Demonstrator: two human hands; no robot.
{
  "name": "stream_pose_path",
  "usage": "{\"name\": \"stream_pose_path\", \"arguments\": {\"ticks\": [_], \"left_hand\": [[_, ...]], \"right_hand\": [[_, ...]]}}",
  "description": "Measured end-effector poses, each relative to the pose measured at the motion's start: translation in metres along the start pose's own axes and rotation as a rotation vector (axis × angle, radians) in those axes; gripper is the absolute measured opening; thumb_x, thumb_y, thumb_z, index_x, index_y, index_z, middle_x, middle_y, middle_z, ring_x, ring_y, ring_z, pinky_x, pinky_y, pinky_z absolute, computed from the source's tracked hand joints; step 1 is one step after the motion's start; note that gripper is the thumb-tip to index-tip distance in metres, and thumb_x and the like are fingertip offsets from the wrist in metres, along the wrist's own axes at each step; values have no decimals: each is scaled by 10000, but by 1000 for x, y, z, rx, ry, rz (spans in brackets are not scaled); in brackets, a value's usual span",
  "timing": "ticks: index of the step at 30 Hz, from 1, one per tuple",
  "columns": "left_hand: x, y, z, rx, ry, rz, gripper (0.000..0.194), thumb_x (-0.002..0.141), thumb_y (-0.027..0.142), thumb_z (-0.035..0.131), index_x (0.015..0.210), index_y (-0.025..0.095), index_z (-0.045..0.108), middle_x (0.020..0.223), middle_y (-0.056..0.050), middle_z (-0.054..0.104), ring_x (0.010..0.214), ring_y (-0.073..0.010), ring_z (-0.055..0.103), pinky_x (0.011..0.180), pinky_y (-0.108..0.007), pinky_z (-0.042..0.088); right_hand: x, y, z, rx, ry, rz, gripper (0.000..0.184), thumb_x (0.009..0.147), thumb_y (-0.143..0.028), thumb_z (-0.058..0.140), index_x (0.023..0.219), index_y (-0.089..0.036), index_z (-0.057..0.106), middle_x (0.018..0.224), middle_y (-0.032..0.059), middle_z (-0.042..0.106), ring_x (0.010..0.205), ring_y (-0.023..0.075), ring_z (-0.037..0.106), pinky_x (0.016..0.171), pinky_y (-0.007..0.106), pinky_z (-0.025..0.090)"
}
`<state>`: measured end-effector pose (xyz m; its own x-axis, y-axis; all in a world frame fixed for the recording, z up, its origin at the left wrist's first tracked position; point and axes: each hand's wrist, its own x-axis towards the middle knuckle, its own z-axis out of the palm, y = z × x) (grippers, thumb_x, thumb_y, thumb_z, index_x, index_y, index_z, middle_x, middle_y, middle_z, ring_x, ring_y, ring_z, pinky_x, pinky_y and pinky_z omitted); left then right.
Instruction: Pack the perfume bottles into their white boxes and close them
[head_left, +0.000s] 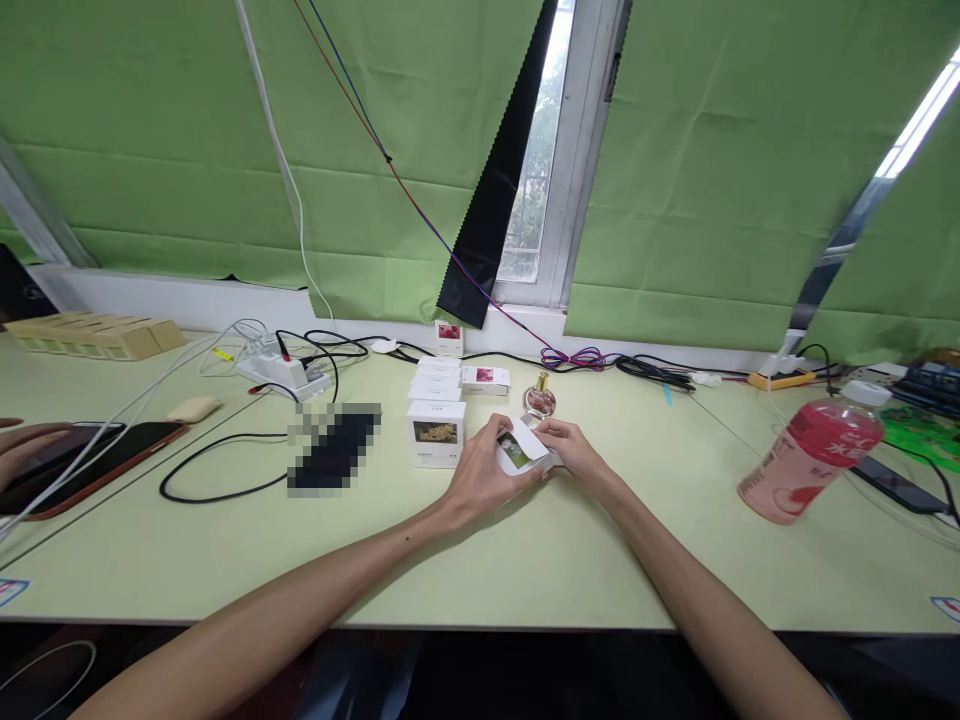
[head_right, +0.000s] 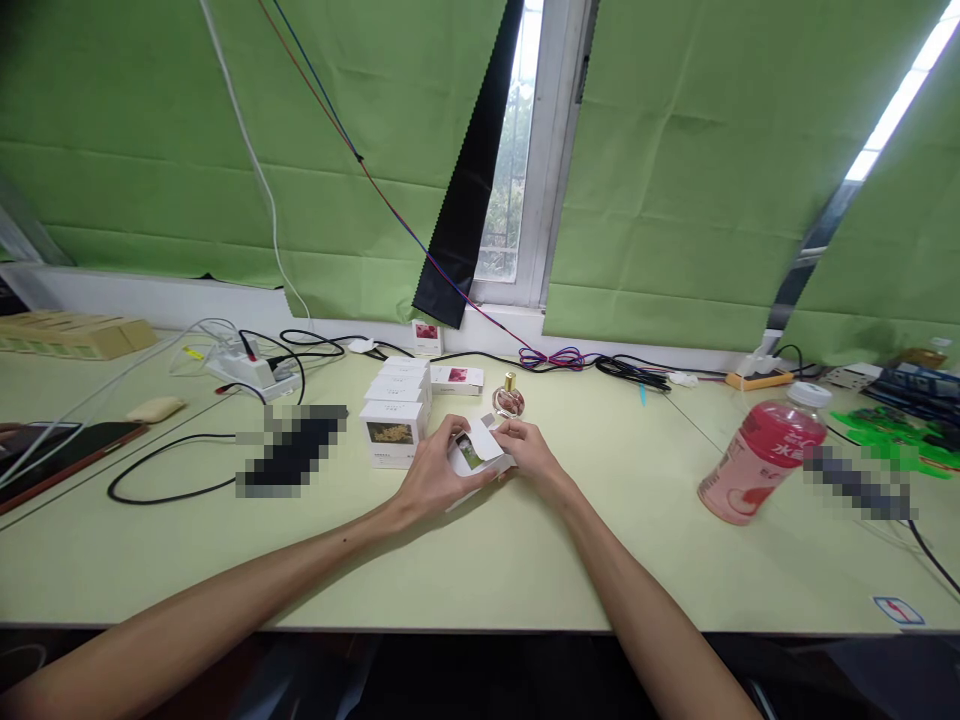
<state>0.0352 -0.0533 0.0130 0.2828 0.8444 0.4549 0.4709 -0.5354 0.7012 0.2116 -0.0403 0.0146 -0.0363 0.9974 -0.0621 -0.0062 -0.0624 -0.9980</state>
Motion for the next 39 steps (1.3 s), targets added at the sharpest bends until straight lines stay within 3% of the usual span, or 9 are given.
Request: {"name": "stream_pose_path", "arguments": {"ticks": [23,39], "left_hand": [[0,0,0,7,1,5,588,673,504,831,1060,237,477,968,-19,665,837,-212,632,624,-281,435],[1,1,0,12,33,19,600,681,568,816,1030,229,465,907,-7,616,766,-186,585,607,-277,421]], "right_hand": [[-1,1,-2,-3,-74,16,431,609,-572,829,766,-199,681,639,4,642,544,170,598,467,306,507],[-1,-3,0,2,-14,17,375,586,-510,824,757,-197,708,648,7,646,594,176,589,497,298,482]]}}
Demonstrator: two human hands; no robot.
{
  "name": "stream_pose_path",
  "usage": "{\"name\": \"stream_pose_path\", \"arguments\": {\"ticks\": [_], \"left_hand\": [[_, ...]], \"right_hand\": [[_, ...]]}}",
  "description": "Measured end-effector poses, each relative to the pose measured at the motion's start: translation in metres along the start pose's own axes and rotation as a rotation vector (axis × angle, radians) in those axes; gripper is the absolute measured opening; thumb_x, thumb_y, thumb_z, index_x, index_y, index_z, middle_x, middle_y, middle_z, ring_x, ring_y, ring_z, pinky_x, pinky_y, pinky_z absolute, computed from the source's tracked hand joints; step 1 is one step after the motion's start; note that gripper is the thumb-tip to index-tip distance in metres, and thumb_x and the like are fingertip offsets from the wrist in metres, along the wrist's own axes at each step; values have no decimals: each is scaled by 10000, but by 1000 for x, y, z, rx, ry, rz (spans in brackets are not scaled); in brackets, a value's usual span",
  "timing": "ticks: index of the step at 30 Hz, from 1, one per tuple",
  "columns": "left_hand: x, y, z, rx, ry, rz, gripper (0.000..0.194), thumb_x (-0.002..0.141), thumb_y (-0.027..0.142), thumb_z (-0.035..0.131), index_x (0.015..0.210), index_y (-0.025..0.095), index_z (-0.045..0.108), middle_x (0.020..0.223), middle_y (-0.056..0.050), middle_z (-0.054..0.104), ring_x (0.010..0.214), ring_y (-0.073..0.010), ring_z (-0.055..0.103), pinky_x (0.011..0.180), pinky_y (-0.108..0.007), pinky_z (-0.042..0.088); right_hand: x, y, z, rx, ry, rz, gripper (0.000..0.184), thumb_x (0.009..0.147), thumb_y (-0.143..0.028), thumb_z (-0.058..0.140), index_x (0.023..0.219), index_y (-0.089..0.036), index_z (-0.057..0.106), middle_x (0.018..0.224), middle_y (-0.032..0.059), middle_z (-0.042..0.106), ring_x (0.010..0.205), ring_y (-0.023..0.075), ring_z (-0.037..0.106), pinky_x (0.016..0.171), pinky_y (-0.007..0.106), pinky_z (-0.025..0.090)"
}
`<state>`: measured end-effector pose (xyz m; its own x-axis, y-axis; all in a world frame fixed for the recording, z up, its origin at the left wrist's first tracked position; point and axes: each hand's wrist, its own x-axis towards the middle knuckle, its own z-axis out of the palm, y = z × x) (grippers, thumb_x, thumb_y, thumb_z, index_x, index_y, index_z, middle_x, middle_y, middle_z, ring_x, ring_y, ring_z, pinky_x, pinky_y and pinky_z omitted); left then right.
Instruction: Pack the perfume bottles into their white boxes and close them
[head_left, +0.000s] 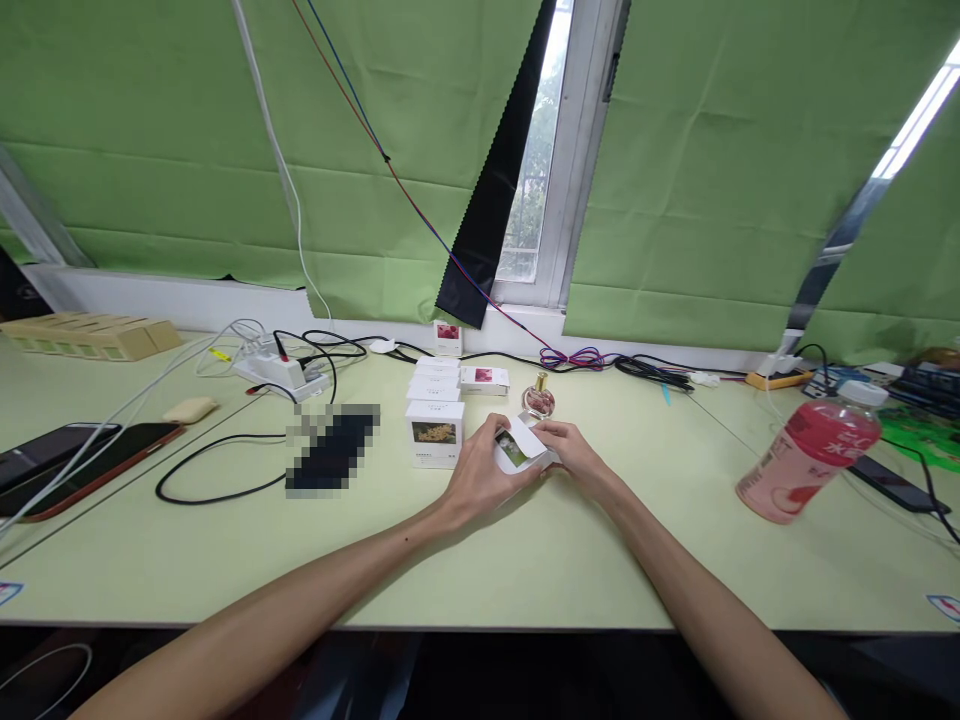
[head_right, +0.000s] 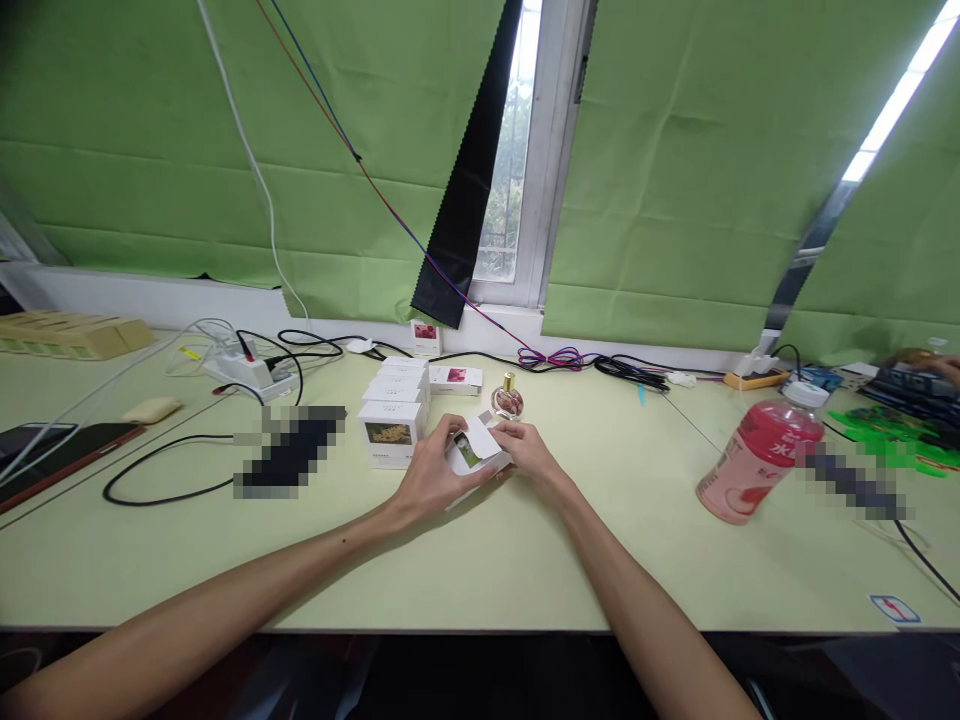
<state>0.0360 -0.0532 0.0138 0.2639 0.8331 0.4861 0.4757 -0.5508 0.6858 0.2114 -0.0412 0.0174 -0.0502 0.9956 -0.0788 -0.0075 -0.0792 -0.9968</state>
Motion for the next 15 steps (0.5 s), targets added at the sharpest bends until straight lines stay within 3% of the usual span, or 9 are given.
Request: {"name": "stream_pose_path", "arguments": {"ticks": [6,15], "left_hand": [[1,1,-1,-18,3,13,573,700,559,804,1030,221,480,922,-17,612,788,-187,589,628,-283,435],[0,0,0,-54,-12,3,570,718,564,796,1046,222,479,925,-18,628,802,-186,600,632,-281,442]], "right_hand": [[1,1,-2,40,30,-54,358,586,-480,843,778,-200,731,701,12,676,626,172,585,525,282,430],[0,-2,-3,93,99,-120,476,571,-512,865,903,-208,712,845,31,731,697,177,609,582,273,414]]}}
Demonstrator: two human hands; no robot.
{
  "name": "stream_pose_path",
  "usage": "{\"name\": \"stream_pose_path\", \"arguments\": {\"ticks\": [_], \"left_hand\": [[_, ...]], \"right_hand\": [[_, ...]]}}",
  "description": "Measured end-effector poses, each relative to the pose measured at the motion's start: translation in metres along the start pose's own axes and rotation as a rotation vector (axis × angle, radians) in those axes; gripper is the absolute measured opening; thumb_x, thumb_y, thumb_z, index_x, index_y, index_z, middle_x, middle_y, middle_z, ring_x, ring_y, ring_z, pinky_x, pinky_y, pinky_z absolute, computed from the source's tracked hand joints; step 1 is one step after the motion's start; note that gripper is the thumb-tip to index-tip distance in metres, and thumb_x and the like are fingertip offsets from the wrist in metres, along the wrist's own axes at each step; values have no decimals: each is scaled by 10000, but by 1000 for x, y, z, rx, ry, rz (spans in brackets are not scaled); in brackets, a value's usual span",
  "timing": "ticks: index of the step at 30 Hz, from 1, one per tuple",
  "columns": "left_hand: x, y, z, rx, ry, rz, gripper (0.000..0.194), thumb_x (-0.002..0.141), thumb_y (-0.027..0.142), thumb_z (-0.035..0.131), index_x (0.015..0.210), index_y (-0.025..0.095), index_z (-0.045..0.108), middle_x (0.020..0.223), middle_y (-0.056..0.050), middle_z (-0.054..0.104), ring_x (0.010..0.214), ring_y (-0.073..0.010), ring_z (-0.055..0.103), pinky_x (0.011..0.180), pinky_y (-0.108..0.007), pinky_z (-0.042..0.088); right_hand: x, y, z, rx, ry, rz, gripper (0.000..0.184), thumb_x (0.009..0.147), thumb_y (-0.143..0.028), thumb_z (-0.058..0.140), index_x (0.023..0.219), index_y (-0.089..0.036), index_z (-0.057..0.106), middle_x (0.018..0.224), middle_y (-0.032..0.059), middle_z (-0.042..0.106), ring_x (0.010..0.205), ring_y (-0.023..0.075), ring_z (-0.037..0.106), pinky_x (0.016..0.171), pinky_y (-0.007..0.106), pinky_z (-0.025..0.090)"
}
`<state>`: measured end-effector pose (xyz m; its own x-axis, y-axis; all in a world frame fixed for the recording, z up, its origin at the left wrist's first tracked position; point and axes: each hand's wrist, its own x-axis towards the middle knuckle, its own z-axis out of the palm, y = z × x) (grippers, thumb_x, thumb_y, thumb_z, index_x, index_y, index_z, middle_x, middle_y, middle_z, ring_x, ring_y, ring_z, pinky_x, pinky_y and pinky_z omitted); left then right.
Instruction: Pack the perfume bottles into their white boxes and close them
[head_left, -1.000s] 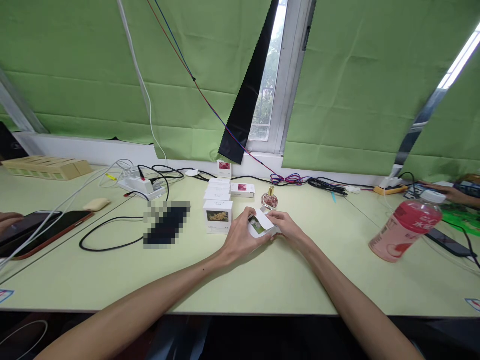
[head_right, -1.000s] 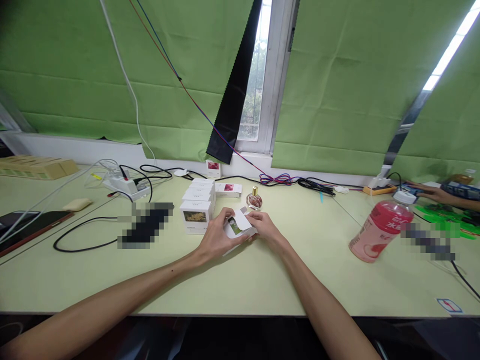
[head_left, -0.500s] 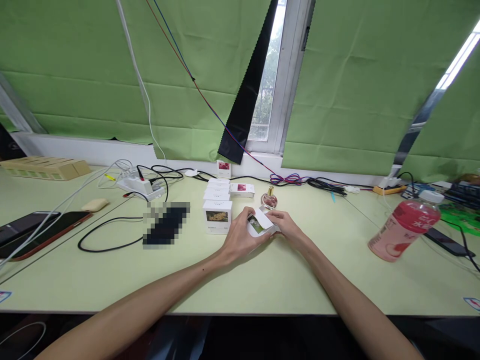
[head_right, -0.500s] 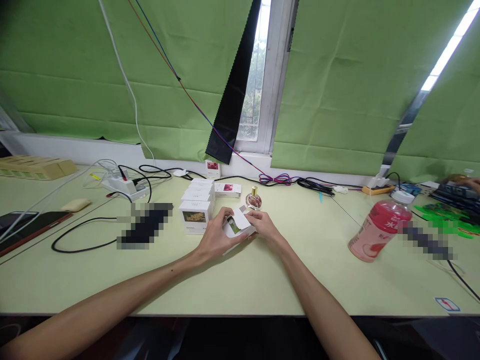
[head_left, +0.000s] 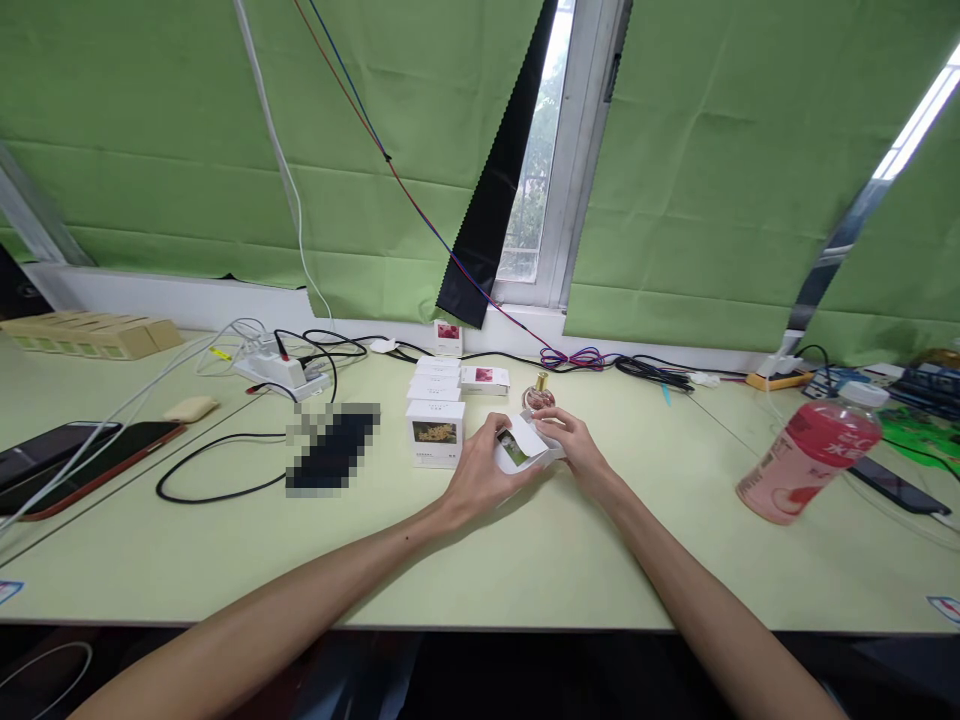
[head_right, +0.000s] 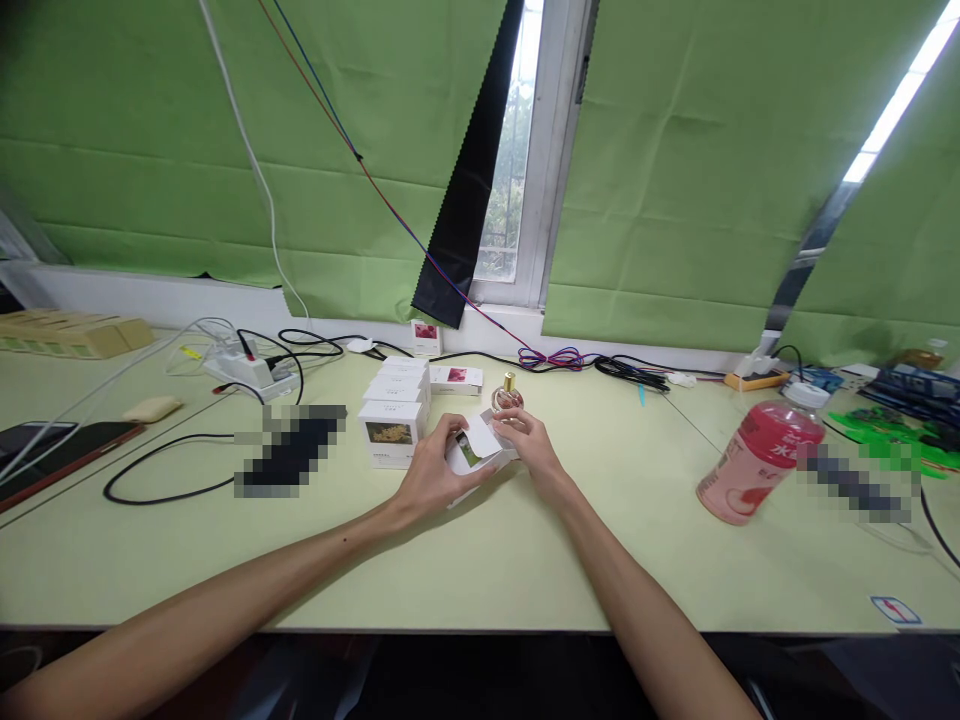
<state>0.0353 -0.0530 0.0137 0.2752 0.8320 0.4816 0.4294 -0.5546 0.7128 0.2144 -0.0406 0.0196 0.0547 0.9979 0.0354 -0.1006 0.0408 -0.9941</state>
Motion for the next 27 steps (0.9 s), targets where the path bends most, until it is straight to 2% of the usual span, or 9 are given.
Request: {"name": "stream_pose_path", "arguments": {"ticks": [8,15,23,27], "left_hand": [[-1,-2,1,-80,-31,25,583,730,501,807,1110,225,461,1019,-35,629,875,-196,613,682,-288,469],[-2,-3,2,-130,-67,22,617,760,501,792,1170,236,414,1065,-46,630,918,-206,629,713,-301,484],[-2,-5,2,-163,-110,31,588,825,496,738,1206,256,360,1049,-30,627,916,-200,622,696,-289,462],[-2,-5,2,-182,-125,44,565,846,486,720,1206,257,349,1037,-28,619,891,-189,610,687,-282,454]], "right_hand": [[1,1,-1,99,53,20,568,599,-581,861,1029,-246,700,969,22,727,741,181,616,580,265,431],[-2,-1,-1,204,-30,44,514,672,-537,832,1071,-226,739,1040,44,720,813,189,618,580,250,414],[-7,-9,2,239,-56,59,438,684,-560,804,938,-217,708,907,46,679,750,180,583,603,262,436],[-8,-10,2,262,-54,60,406,694,-536,794,930,-218,704,913,51,682,752,181,584,609,262,448]]}}
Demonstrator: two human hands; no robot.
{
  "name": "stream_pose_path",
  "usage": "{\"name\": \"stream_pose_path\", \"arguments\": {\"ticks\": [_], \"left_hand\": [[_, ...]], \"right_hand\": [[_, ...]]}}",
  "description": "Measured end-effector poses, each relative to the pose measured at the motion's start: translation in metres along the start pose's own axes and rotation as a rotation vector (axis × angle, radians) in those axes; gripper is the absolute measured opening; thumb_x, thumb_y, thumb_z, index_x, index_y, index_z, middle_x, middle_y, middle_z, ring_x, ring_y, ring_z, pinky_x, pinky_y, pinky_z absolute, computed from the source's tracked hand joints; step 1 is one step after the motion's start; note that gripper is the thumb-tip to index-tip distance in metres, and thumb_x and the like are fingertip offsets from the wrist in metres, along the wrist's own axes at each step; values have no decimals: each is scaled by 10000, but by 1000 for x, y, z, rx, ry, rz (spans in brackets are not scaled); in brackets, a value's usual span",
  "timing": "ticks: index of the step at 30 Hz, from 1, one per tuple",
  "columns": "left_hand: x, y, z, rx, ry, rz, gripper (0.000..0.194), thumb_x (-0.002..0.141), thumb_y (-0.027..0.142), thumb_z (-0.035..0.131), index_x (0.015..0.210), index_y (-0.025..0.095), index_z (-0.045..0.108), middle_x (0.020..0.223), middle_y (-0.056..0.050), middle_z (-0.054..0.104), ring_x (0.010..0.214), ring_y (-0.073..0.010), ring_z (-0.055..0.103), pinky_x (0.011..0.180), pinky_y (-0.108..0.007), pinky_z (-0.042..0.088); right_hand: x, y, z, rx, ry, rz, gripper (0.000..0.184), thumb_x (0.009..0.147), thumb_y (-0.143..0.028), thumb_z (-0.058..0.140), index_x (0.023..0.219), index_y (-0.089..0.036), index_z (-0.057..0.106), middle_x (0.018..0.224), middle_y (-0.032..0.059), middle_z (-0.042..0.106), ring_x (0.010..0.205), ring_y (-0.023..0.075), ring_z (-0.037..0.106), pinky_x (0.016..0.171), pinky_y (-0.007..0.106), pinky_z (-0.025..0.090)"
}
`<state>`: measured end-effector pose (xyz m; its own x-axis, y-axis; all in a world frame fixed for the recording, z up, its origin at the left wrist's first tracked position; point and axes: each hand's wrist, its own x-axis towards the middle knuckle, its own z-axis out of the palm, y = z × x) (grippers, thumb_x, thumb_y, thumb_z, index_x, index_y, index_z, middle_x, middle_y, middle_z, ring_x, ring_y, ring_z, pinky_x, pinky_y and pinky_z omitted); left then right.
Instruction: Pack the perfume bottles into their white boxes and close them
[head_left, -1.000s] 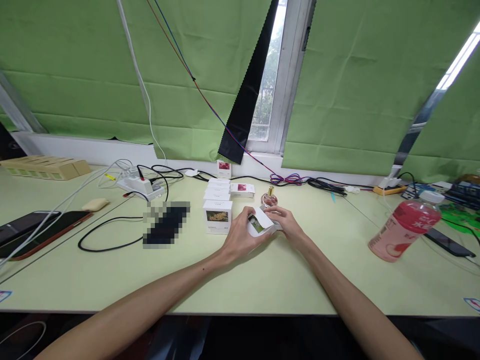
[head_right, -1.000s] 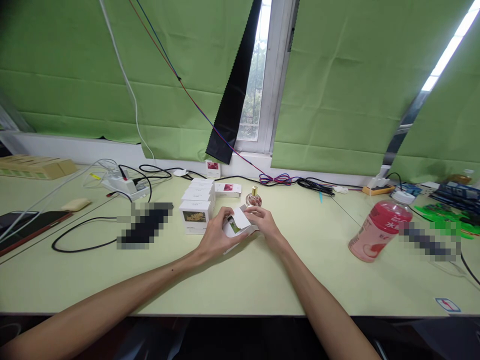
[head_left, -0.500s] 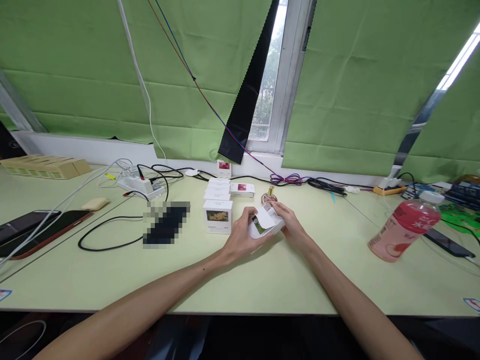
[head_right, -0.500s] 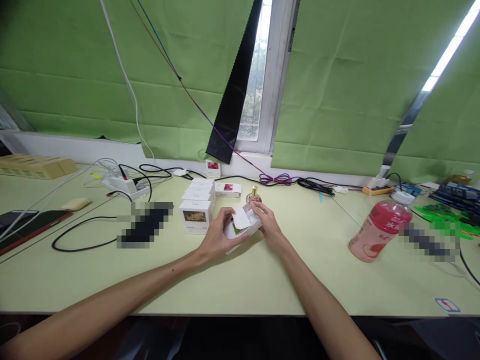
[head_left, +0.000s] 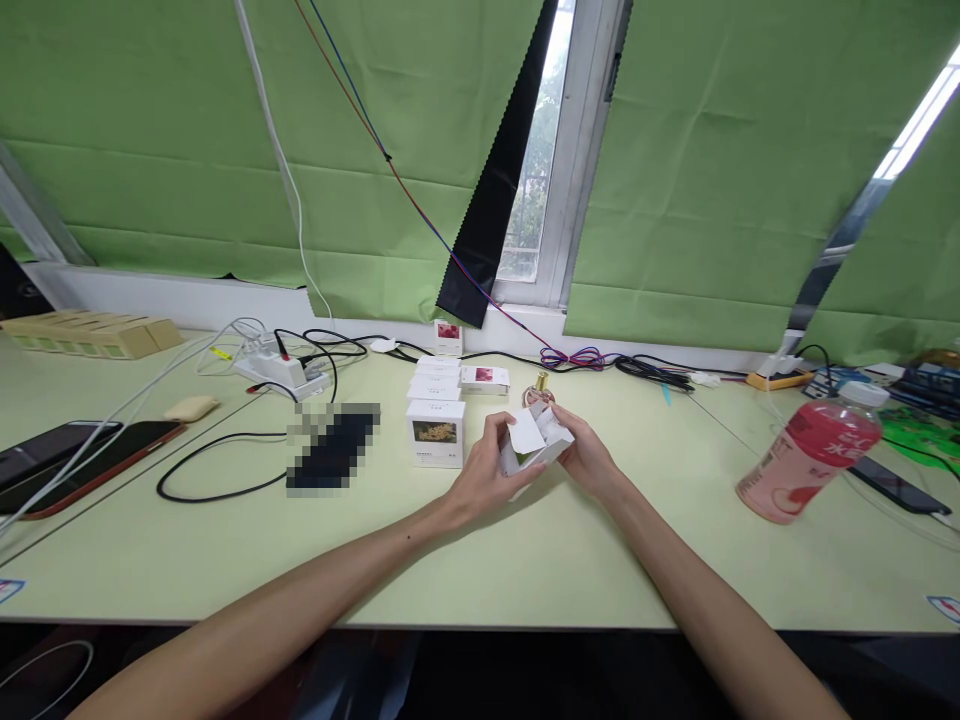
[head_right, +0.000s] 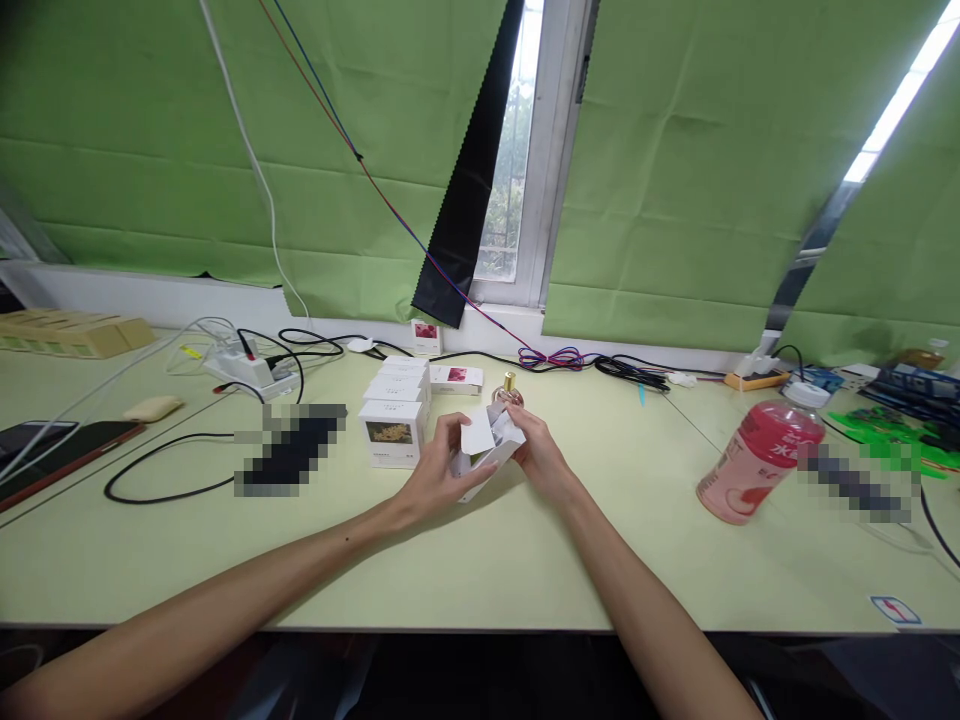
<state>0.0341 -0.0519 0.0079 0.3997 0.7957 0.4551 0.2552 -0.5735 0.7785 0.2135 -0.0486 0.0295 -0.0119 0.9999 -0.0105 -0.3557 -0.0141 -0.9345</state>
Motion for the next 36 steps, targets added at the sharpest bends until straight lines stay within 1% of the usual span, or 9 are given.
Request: {"name": "stream_pose_path", "arguments": {"ticks": [7,12,17,22,24,26,29,34,36], "left_hand": [[0,2,1,-38,-14,16,529,858,418,698,1206,259,333,1051,-39,611,932,-197,605,765,-316,491],[1,1,0,-104,-35,77,498,878,380,673,1215,259,327,1175,-100,600,1042,-213,612,837,-347,525],[2,-4,0,-162,-70,70,504,901,402,648,1246,265,307,1265,-130,565,1133,-227,612,941,-400,530],[1,-4,0,-233,-114,32,502,922,454,625,1239,265,285,1344,-169,557,1118,-226,659,970,-416,536],[1,-2,-1,-247,-135,0,512,931,483,608,1245,267,267,1315,-161,593,1098,-222,672,959,-407,535],[1,-1,-2,-257,-151,-18,507,946,486,589,1255,267,253,1239,-139,645,1073,-219,673,953,-409,528],[0,-2,-2,-252,-159,-5,480,976,458,553,1285,260,243,1147,-117,686,1017,-214,666,930,-414,519],[1,-9,-1,-232,-146,40,548,1006,442,519,1412,237,215,1176,-135,683,1041,-224,652,940,-430,504],[1,-11,-1,-221,-139,65,555,1018,437,504,1442,240,204,1149,-123,689,1008,-216,654,922,-421,508]], "right_hand": [[-2,-2,1,-20,-43,-23,432,750,-585,740,1014,-244,714,988,35,712,784,187,619,590,260,446],[-2,-3,2,-60,-66,-28,484,780,-657,690,1046,-254,702,944,24,708,716,180,609,535,268,409],[-2,-3,1,-63,-78,-25,526,773,-698,681,1053,-252,693,894,25,688,655,168,577,520,273,402],[0,-1,0,-57,-66,-11,560,756,-721,689,1045,-241,708,823,24,678,619,165,562,514,277,394],[1,-1,-1,-25,-70,-15,550,757,-716,698,1022,-234,715,796,17,672,595,152,544,506,272,384],[2,0,-2,16,-84,-24,540,763,-703,706,1022,-230,717,787,12,670,582,140,533,498,264,380],[4,2,-4,67,-96,-37,533,760,-677,731,1045,-226,715,786,9,672,561,128,522,479,251,382],[6,5,-6,144,-114,-62,492,760,-623,772,1032,-215,729,778,1,673,522,110,527,435,233,409],[7,5,-7,150,-123,-80,479,768,-606,778,1029,-206,741,780,0,674,503,104,535,419,229,419]]}}
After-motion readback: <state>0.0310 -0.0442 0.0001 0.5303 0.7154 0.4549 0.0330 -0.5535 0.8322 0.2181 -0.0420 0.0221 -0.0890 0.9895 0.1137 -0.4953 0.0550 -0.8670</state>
